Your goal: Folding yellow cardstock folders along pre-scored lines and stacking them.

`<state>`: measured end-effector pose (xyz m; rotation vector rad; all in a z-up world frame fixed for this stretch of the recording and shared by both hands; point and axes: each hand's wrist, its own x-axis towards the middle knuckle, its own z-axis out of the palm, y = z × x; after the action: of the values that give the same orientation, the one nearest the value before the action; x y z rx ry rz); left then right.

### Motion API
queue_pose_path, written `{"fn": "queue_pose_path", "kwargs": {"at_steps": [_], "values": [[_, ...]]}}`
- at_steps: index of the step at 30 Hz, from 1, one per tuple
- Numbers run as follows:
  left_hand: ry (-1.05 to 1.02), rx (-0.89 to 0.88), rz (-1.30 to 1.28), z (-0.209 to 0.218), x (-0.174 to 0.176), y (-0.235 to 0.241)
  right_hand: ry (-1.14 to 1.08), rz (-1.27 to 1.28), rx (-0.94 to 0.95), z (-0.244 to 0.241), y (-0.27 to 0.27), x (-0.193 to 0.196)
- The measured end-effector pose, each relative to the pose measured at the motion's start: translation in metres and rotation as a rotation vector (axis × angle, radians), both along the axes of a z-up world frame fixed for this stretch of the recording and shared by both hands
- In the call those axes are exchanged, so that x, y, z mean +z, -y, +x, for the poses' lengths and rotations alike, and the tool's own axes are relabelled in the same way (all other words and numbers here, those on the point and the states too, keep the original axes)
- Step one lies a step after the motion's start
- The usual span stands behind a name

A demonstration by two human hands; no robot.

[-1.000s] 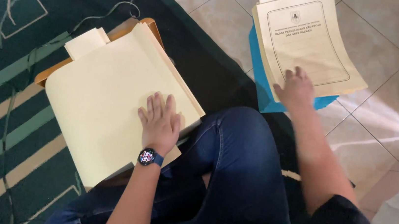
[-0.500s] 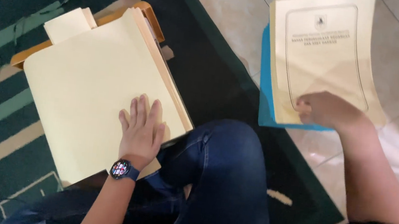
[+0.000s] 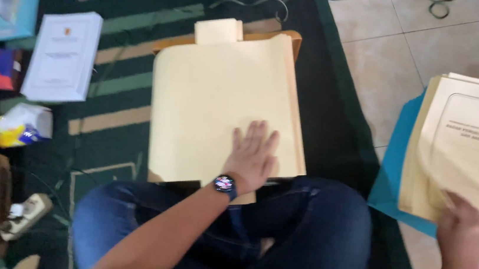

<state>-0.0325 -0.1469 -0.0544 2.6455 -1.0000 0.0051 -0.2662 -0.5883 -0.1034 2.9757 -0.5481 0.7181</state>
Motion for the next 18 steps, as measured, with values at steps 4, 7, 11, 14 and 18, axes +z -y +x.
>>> {"fn": "queue_pose_path", "kwargs": {"at_steps": [4, 7, 11, 14, 18], "values": [[-0.193, 0.010, 0.075, 0.007, 0.016, -0.003, 0.370, -0.052, 0.054, 0.043, -0.099, 0.092], [-0.323, -0.005, -0.107, 0.024, 0.013, -0.019, 0.520, -0.006, 0.222, 0.098, -0.195, 0.155], [-1.068, 0.015, -0.982, 0.033, 0.017, -0.076, 0.452, 0.258, 0.413, 0.147, -0.326, 0.193], [-1.166, 0.143, -1.121, 0.034, 0.028, -0.135, 0.282, 0.072, 0.482, 0.171, -0.401, 0.158], [-0.979, 0.491, -1.059, 0.046, 0.021, -0.166, -0.143, 0.055, 0.596, 0.192, -0.445, 0.042]]}}
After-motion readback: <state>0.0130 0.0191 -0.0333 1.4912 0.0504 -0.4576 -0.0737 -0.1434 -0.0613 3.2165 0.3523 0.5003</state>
